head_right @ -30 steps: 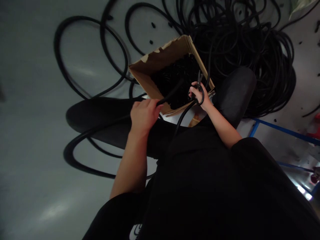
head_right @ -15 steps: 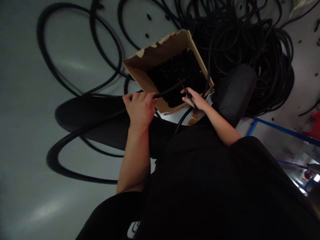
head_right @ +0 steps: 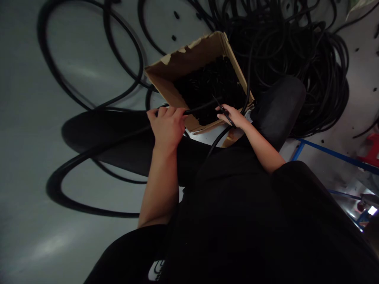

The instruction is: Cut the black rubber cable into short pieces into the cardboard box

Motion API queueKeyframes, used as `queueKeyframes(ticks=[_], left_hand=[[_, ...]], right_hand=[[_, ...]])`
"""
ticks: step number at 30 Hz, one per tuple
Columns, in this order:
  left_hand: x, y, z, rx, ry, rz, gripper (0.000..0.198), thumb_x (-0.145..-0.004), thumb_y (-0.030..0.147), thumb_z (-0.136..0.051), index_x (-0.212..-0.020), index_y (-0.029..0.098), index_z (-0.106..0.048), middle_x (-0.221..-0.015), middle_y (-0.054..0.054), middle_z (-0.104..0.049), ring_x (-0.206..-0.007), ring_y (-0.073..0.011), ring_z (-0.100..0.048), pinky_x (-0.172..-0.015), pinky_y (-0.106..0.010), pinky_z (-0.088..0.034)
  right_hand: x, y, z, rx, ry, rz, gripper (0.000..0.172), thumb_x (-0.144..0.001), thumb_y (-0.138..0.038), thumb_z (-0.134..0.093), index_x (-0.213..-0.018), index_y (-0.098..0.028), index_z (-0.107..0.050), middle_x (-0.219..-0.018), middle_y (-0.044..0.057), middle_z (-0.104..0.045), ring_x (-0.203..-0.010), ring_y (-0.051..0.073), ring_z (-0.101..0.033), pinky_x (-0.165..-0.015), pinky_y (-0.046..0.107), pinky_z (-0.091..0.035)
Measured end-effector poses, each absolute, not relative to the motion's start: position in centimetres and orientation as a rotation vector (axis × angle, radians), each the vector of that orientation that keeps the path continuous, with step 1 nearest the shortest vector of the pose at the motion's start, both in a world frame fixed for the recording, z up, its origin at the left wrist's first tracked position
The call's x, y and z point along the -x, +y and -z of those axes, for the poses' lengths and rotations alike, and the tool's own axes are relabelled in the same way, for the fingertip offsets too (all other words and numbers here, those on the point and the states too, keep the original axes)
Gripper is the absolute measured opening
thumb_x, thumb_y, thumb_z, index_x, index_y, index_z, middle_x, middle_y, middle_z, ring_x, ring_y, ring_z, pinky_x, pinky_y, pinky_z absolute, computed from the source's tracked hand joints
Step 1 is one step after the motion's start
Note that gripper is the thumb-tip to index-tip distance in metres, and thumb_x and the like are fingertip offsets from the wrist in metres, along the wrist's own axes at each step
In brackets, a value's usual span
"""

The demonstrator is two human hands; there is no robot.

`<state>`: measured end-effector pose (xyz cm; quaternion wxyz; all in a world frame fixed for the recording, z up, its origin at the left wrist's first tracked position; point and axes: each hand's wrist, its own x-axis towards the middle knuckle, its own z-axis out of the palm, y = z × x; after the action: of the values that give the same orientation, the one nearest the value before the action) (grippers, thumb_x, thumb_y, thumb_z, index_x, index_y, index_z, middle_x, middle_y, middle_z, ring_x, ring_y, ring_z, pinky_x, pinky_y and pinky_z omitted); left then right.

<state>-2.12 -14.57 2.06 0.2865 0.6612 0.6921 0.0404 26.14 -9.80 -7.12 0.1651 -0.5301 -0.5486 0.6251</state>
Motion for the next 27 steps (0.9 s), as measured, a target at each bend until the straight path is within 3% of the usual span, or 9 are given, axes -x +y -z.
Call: queueKeyframes(ticks=[6, 14, 22, 27], left_hand=[[2.2, -14.6, -1.7, -1.819, 1.81, 0.049, 0.046, -0.126, 0.032, -0.044, -0.146, 0.023, -0.085, -0.142, -0.02, -0.085, -0.149, -0.0453, -0.066, -0.137, -0.072, -0.037], [2.3, -14.6, -1.3, -1.804, 1.821, -0.053, 0.042, -0.12, 0.032, -0.052, -0.143, 0.03, -0.087, -0.126, -0.02, -0.087, -0.146, -0.0492, -0.068, -0.134, -0.074, -0.04], [2.2, -14.5, -1.7, -1.776, 1.817, 0.013, 0.042, -0.122, 0.031, -0.051, -0.145, 0.03, -0.086, -0.134, -0.019, -0.085, -0.15, -0.0476, -0.066, -0.136, -0.071, -0.038], [2.1, -14.4, -2.0, -1.819, 1.766, 0.099, 0.048, -0.127, 0.034, -0.042, -0.15, 0.023, -0.083, -0.143, -0.018, -0.083, -0.152, -0.0427, -0.064, -0.138, -0.067, -0.036]], right_hand=[[-26.3, -10.0, 8.4, 1.472, -1.59, -1.797, 0.032, -0.105, -0.038, -0.089, -0.128, -0.021, -0.076, -0.092, -0.002, -0.067, -0.089, 0.02, -0.066, -0.091, 0.035, -0.058], [-26.1, -10.2, 9.1, 1.535, -1.471, -1.842, 0.033, -0.105, -0.042, -0.092, -0.126, -0.022, -0.074, -0.094, -0.001, -0.071, -0.091, 0.021, -0.071, -0.088, 0.033, -0.063], [-25.8, -10.0, 8.0, 1.535, -1.425, -1.856, 0.036, -0.101, -0.047, -0.094, -0.117, -0.023, -0.072, -0.091, -0.001, -0.069, -0.088, 0.02, -0.07, -0.08, 0.03, -0.058], [-25.9, -9.5, 6.6, 1.645, -1.472, -1.803, 0.029, -0.101, -0.045, -0.088, -0.103, -0.024, -0.069, -0.08, -0.003, -0.061, -0.077, 0.018, -0.06, -0.071, 0.027, -0.05]])
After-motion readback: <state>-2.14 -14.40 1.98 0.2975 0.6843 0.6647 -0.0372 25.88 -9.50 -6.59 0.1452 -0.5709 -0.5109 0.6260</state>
